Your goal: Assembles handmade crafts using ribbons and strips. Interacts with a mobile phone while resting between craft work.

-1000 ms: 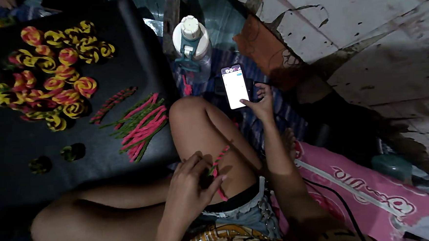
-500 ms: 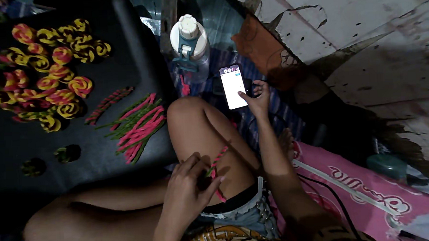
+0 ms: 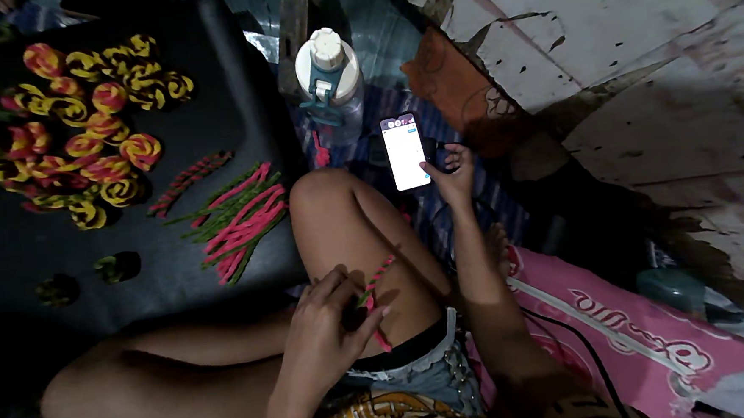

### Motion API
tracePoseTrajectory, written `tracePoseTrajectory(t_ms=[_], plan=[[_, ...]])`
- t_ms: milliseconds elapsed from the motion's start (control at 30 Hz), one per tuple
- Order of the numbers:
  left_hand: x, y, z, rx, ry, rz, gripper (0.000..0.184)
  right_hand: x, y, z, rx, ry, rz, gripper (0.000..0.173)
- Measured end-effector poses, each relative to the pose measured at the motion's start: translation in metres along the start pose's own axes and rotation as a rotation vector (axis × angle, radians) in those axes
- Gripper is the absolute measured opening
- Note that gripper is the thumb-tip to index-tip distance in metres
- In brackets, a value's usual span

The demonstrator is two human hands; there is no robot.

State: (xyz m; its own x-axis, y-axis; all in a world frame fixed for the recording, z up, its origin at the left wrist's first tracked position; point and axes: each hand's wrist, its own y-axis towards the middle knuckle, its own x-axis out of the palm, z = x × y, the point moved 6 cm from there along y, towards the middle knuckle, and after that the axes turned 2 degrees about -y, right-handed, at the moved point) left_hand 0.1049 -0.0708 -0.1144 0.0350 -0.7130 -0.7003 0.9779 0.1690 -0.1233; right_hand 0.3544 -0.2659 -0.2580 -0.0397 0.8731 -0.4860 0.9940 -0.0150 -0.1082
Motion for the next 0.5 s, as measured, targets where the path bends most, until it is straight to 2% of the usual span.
tracePoseTrajectory(t_ms=[167, 333, 500], plan=[[0.000, -0.001, 0.000, -0.015, -0.001, -0.009, 0.048, 0.008, 0.000, -0.006, 0.021, -0.018, 0.007, 0.069], [0.000, -0.001, 0.000, -0.015, -0.005, -0.006, 0.047, 0.008, 0.003, -0.007, -0.027, 0.030, 0.097, 0.050], [0.000, 0.000, 0.000, -0.014, -0.009, -0.007, 0.047, 0.012, 0.010, -0.018, -0.042, -0.023, 0.130, 0.056]])
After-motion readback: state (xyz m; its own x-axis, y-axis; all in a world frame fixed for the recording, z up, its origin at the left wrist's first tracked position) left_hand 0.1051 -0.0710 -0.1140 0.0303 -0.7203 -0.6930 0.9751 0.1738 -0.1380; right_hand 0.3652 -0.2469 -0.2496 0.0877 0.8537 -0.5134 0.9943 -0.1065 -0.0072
